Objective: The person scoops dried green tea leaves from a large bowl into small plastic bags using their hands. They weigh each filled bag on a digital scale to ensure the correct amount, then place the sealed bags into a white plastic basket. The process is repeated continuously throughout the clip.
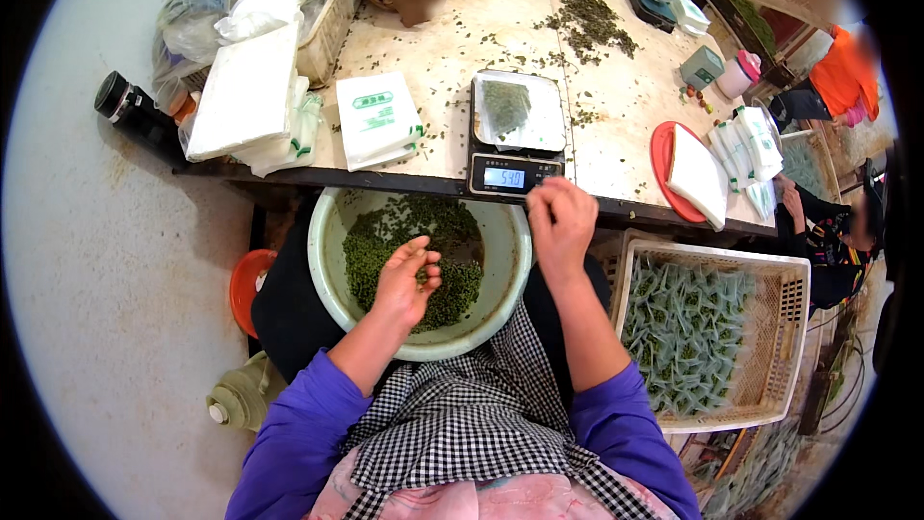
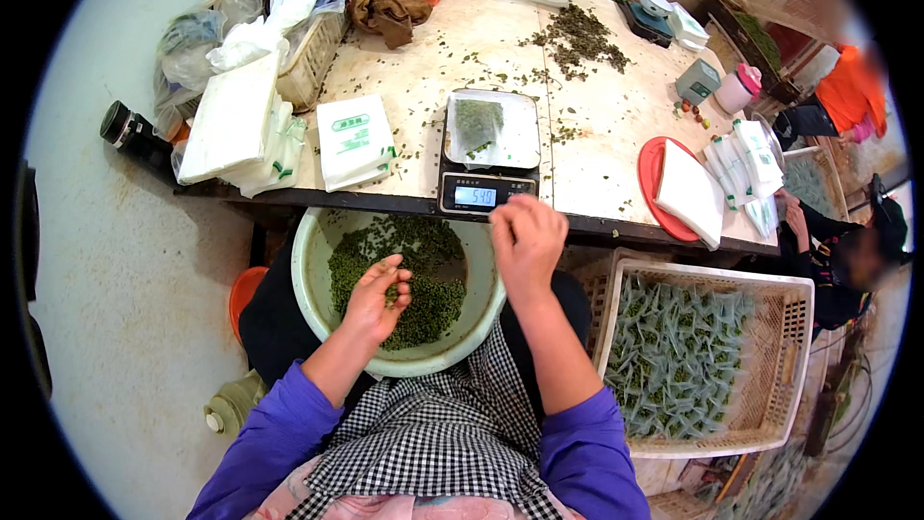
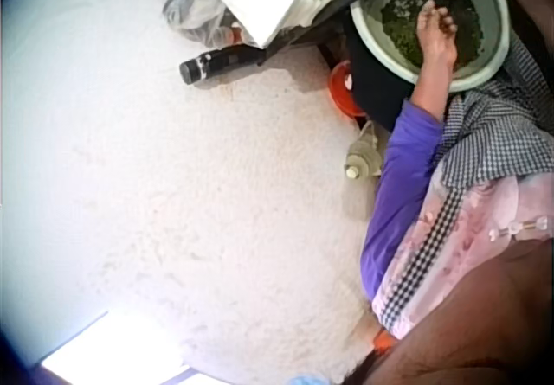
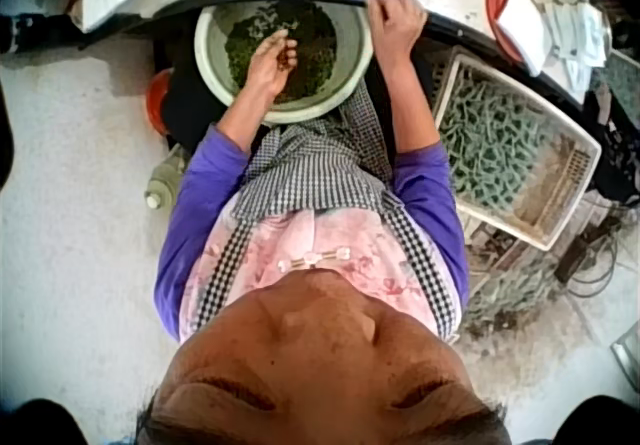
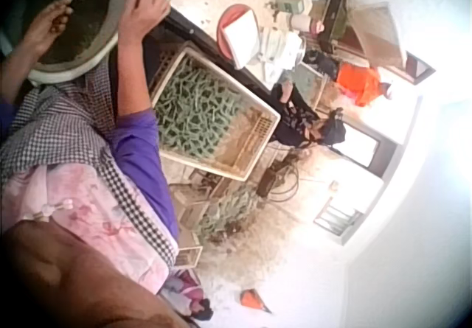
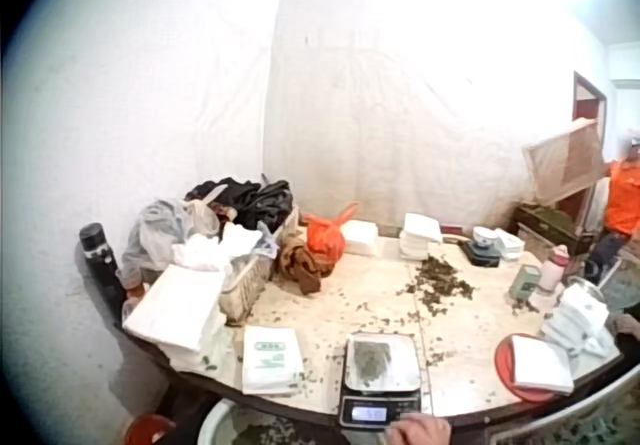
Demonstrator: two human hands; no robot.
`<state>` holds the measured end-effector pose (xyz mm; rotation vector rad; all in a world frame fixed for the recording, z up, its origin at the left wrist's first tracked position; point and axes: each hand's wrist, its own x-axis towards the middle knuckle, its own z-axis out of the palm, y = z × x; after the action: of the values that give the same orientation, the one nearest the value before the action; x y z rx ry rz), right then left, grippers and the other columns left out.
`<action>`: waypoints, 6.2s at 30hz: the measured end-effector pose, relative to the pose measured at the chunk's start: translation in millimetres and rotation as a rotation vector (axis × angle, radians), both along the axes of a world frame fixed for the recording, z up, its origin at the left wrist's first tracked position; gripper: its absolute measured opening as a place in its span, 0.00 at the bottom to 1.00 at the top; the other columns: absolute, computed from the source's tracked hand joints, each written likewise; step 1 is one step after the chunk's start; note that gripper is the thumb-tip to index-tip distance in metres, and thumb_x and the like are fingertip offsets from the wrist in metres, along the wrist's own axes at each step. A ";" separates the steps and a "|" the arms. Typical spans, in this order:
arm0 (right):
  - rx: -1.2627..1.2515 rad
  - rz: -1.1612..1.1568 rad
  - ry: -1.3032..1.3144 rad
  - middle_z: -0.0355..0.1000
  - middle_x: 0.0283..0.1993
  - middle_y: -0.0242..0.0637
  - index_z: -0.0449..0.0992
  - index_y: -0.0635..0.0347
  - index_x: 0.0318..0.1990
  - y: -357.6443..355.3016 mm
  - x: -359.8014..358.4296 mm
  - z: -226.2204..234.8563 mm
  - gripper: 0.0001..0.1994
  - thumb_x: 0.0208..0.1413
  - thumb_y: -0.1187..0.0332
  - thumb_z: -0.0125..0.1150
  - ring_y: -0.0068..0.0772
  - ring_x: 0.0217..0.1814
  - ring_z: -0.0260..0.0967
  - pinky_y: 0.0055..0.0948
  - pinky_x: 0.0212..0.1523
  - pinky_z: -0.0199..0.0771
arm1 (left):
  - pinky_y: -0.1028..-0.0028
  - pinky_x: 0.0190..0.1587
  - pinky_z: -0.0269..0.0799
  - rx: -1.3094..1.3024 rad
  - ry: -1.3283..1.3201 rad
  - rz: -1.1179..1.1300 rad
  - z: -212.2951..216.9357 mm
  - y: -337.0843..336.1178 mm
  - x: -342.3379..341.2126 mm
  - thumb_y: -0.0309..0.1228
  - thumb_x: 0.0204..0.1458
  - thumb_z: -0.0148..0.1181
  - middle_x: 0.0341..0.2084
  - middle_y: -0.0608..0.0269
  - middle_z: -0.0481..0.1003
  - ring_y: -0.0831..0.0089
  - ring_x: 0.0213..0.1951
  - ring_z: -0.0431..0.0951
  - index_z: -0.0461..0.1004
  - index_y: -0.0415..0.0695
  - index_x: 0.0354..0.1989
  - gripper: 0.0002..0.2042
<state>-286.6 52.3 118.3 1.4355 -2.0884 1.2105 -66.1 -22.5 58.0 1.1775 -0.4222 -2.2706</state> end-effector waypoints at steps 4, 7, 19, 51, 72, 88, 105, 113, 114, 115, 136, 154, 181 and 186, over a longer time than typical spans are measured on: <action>0.018 -0.101 0.057 0.72 0.47 0.37 0.79 0.56 0.33 -25.7 -29.0 12.2 0.05 0.47 0.72 0.66 0.40 0.55 0.66 0.42 0.56 0.58 | 0.66 0.47 0.71 -0.303 -0.377 -0.144 -33.7 -6.6 29.0 0.27 0.59 0.54 0.51 0.56 0.69 0.66 0.47 0.71 0.67 0.45 0.58 0.17; 0.076 -0.077 0.261 0.71 0.49 0.36 0.80 0.55 0.34 -45.8 -33.0 18.6 0.08 0.44 0.75 0.65 0.43 0.59 0.63 0.47 0.59 0.56 | 0.62 0.69 0.49 -0.676 -0.705 -0.282 -42.3 -6.9 32.7 0.28 0.56 0.58 0.69 0.49 0.52 0.56 0.70 0.49 0.62 0.45 0.65 0.27; 0.364 -0.018 0.337 0.62 0.65 0.39 0.82 0.51 0.40 -77.8 -28.0 -3.1 0.18 0.44 0.84 0.57 0.56 0.75 0.46 0.65 0.69 0.40 | 0.71 0.61 0.60 -0.541 -0.320 -0.294 -29.4 15.5 3.2 0.24 0.59 0.54 0.65 0.53 0.60 0.67 0.62 0.64 0.72 0.39 0.54 0.15; -0.021 -0.008 -0.132 0.73 0.50 0.40 0.78 0.58 0.43 -19.1 -35.9 -10.9 0.12 0.50 0.75 0.61 0.44 0.55 0.67 0.40 0.57 0.61 | 0.78 0.46 0.67 -0.497 -0.246 -0.028 -54.8 9.8 9.0 0.20 0.58 0.52 0.38 0.67 0.73 0.80 0.38 0.70 0.74 0.38 0.46 0.09; 0.257 -0.252 0.133 0.78 0.33 0.35 0.79 0.54 0.35 -128.3 -81.8 -9.2 0.09 0.44 0.72 0.65 0.37 0.42 0.73 0.40 0.52 0.62 | 0.76 0.47 0.68 -0.527 -0.201 -0.064 -41.0 7.0 0.3 0.22 0.58 0.54 0.41 0.64 0.73 0.78 0.41 0.71 0.73 0.39 0.48 0.10; 0.785 0.454 -0.066 0.76 0.27 0.36 0.77 0.55 0.29 3.9 66.1 49.5 0.06 0.49 0.64 0.62 0.42 0.35 0.74 0.40 0.42 0.69 | 0.63 0.46 0.77 -1.348 -0.653 -0.550 -17.8 48.1 17.1 0.22 0.37 0.69 0.50 0.51 0.76 0.54 0.47 0.79 0.67 0.49 0.60 0.36; 1.220 0.765 -0.058 0.72 0.58 0.40 0.77 0.51 0.51 53.9 67.2 -5.2 0.24 0.49 0.48 0.62 0.55 0.74 0.48 0.73 0.69 0.29 | 0.60 0.46 0.76 -1.472 -0.608 -0.695 -36.6 61.2 11.0 0.27 0.34 0.75 0.44 0.44 0.77 0.50 0.44 0.79 0.73 0.37 0.47 0.27; 0.778 0.564 0.022 0.76 0.31 0.26 0.80 0.48 0.26 115.9 37.8 2.3 0.05 0.44 0.61 0.64 0.37 0.47 0.67 0.63 0.64 0.52 | 0.63 0.43 0.75 -1.500 -0.549 -0.825 15.4 74.1 -28.1 0.21 0.32 0.69 0.40 0.49 0.78 0.53 0.41 0.80 0.70 0.40 0.52 0.31; 0.763 0.548 0.015 0.76 0.27 0.27 0.81 0.47 0.23 123.6 31.7 1.7 0.05 0.44 0.62 0.62 0.36 0.42 0.68 0.60 0.61 0.56 | 0.64 0.43 0.75 -1.540 -0.506 -0.848 25.8 84.7 -37.5 0.22 0.32 0.69 0.39 0.49 0.78 0.54 0.40 0.80 0.69 0.40 0.52 0.31; 0.632 0.485 0.018 0.74 0.25 0.26 0.79 0.46 0.21 133.7 22.9 1.3 0.05 0.43 0.62 0.62 0.35 0.40 0.68 0.56 0.57 0.58 | 0.67 0.43 0.76 -1.487 -0.495 -0.897 34.0 90.0 -44.1 0.19 0.36 0.68 0.42 0.50 0.77 0.59 0.42 0.81 0.67 0.41 0.57 0.33; 1.194 -1.429 -0.255 0.79 0.40 0.48 0.80 0.55 0.38 618.0 -195.7 -54.1 0.10 0.55 0.66 0.52 0.49 0.44 0.78 0.49 0.43 0.74 | 0.75 0.39 0.78 -0.975 -0.331 -0.677 -12.3 82.9 -44.5 0.19 0.56 0.57 0.41 0.60 0.77 0.73 0.40 0.79 0.69 0.41 0.54 0.17; 0.269 0.010 0.255 0.75 0.41 0.39 0.76 0.57 0.34 78.6 -107.0 18.6 0.06 0.48 0.76 0.63 0.43 0.50 0.71 0.48 0.61 0.60 | 0.63 0.43 0.72 -2.003 -1.237 -0.017 53.5 -137.4 -10.8 0.21 0.41 0.64 0.36 0.58 0.74 0.57 0.41 0.74 0.78 0.42 0.35 0.10; 0.043 0.132 -0.435 0.75 0.39 0.44 0.75 0.58 0.43 -143.3 92.4 16.1 0.14 0.51 0.64 0.65 0.44 0.42 0.72 0.39 0.44 0.68 | 0.71 0.29 0.69 -1.612 -0.690 0.214 61.3 -104.0 -28.8 0.14 0.41 0.61 0.28 0.56 0.72 0.65 0.26 0.72 0.67 0.39 0.24 0.09; 0.068 0.206 -0.637 0.76 0.28 0.46 0.77 0.61 0.35 -104.2 86.8 3.0 0.09 0.53 0.64 0.63 0.45 0.29 0.75 0.37 0.32 0.73 | 0.65 0.34 0.69 -2.091 -0.763 0.249 72.0 -56.5 -9.4 0.19 0.36 0.62 0.34 0.60 0.73 0.60 0.32 0.74 0.72 0.42 0.26 0.08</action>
<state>-199.8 -51.9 121.3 1.4528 -2.4315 1.8938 -75.5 -79.1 130.0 0.5670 -1.9550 -0.1783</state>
